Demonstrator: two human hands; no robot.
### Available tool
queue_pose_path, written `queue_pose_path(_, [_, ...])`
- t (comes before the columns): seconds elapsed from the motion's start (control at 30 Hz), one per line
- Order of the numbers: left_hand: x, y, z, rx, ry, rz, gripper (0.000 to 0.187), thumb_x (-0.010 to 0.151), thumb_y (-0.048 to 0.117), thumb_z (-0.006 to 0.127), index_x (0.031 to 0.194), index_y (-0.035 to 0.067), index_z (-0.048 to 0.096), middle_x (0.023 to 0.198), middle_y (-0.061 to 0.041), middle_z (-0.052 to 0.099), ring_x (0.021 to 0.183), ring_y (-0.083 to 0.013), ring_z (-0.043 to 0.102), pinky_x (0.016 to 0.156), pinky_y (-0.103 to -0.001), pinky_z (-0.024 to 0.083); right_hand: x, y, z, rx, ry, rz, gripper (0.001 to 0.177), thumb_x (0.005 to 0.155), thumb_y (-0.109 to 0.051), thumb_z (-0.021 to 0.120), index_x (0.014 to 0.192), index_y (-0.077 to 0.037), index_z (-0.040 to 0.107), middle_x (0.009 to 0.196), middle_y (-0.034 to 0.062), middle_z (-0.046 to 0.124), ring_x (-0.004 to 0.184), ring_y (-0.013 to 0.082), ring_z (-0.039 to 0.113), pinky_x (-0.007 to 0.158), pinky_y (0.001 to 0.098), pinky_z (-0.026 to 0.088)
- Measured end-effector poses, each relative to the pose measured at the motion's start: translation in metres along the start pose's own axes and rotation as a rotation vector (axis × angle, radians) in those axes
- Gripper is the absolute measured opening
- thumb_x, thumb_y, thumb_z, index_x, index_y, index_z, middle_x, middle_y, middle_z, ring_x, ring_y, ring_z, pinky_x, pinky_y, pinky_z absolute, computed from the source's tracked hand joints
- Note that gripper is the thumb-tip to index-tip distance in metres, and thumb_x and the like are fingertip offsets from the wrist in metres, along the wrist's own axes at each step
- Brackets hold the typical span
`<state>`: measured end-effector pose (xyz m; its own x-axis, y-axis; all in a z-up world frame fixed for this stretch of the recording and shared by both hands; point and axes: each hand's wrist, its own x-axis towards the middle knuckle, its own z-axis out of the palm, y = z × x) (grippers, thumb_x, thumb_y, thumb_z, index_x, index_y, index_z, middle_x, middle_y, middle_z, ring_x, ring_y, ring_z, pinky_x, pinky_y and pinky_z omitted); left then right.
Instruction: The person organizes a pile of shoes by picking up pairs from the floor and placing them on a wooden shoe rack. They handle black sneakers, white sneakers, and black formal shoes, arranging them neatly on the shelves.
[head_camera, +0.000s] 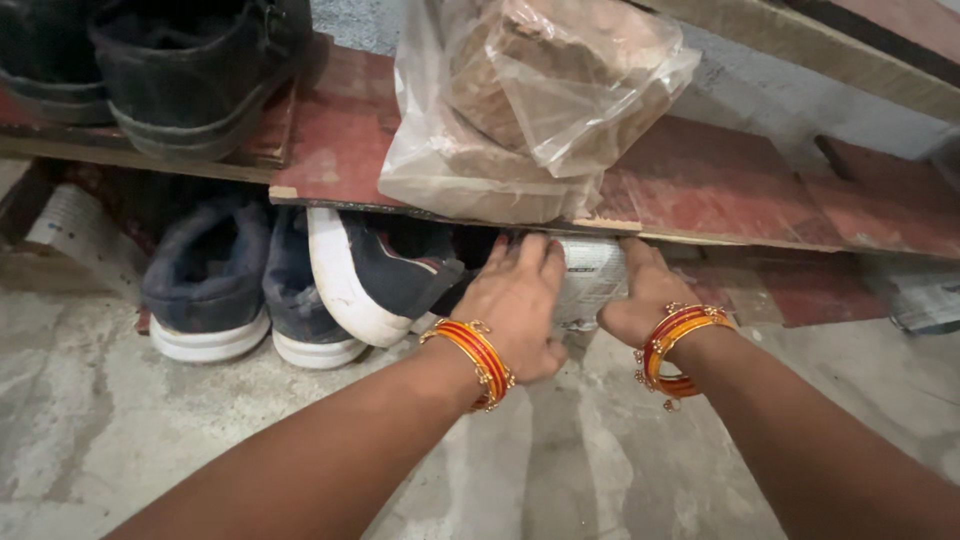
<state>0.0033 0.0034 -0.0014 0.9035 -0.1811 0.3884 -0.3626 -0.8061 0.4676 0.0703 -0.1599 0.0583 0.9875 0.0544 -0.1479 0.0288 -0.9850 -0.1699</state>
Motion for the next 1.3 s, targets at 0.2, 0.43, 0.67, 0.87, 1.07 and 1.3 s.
queue_pose_path(0.2, [-0.003,0.014,0.003,-0.36,0.122,-0.195,0.094,0.066,0.028,0.083,0.141,-0.005,0.035,0.145,-0.025,0.037,0.127,-0.0446,0.049,0.104,-0.049,0.046,0.012,0.003,0.01,0.387,0.011,0.058,0.101,0.062,-0.003,0.067,0.157,-0.007,0.033,0.134,0.0234,0.068,0.12,0.0318,0.068,0.098,0.0391,0.052])
queue_pose_path(0.43, [0.004,0.019,0.035,-0.389,0.317,-0.259,0.107,0.064,0.027,0.083,0.147,-0.007,0.026,0.148,-0.027,0.034,0.133,-0.0471,0.045,0.112,-0.05,0.036,0.033,0.029,0.022,0.574,0.019,-0.021,0.099,0.058,0.001,0.066,0.154,-0.003,0.04,0.147,0.0173,0.06,0.133,0.0254,0.058,0.105,0.0342,0.045])
queue_pose_path(0.67, [0.018,0.012,0.079,-0.465,0.576,-0.288,0.076,0.08,0.01,0.072,0.147,-0.007,0.04,0.148,-0.033,0.047,0.136,-0.0481,0.048,0.113,-0.046,0.04,0.032,0.028,0.03,0.632,0.125,-0.036,0.074,0.089,-0.028,0.074,0.15,0.002,0.043,0.15,0.0181,0.053,0.136,0.0239,0.053,0.109,0.0337,0.04])
queue_pose_path(0.87, [0.034,0.006,0.091,-0.571,0.74,-0.524,0.03,0.085,0.003,0.065,0.115,-0.001,0.07,0.116,-0.022,0.071,0.103,-0.0429,0.067,0.089,-0.047,0.053,0.044,0.02,0.041,0.753,0.247,0.062,0.047,0.091,-0.021,0.073,0.132,0.001,0.065,0.122,0.0114,0.075,0.102,0.0161,0.065,0.088,0.0298,0.048])
queue_pose_path(1.07, [0.034,-0.009,0.092,-0.513,0.898,-0.355,0.022,0.086,-0.001,0.065,0.106,0.003,0.074,0.104,-0.019,0.074,0.102,-0.04,0.069,0.091,-0.045,0.054,0.052,0.026,0.041,0.904,0.203,0.157,0.041,0.09,-0.019,0.075,0.125,0.0,0.07,0.108,0.0076,0.074,0.087,0.014,0.061,0.072,0.0314,0.048])
queue_pose_path(1.3, [0.032,-0.016,0.091,-0.675,0.899,-0.404,0.021,0.085,-0.004,0.066,0.103,0.005,0.074,0.102,-0.015,0.074,0.095,-0.032,0.074,0.085,-0.038,0.058,0.058,0.027,0.048,1.034,0.232,0.203,0.044,0.088,-0.022,0.078,0.129,-0.007,0.07,0.111,0.0053,0.074,0.084,0.0153,0.059,0.069,0.0325,0.047])
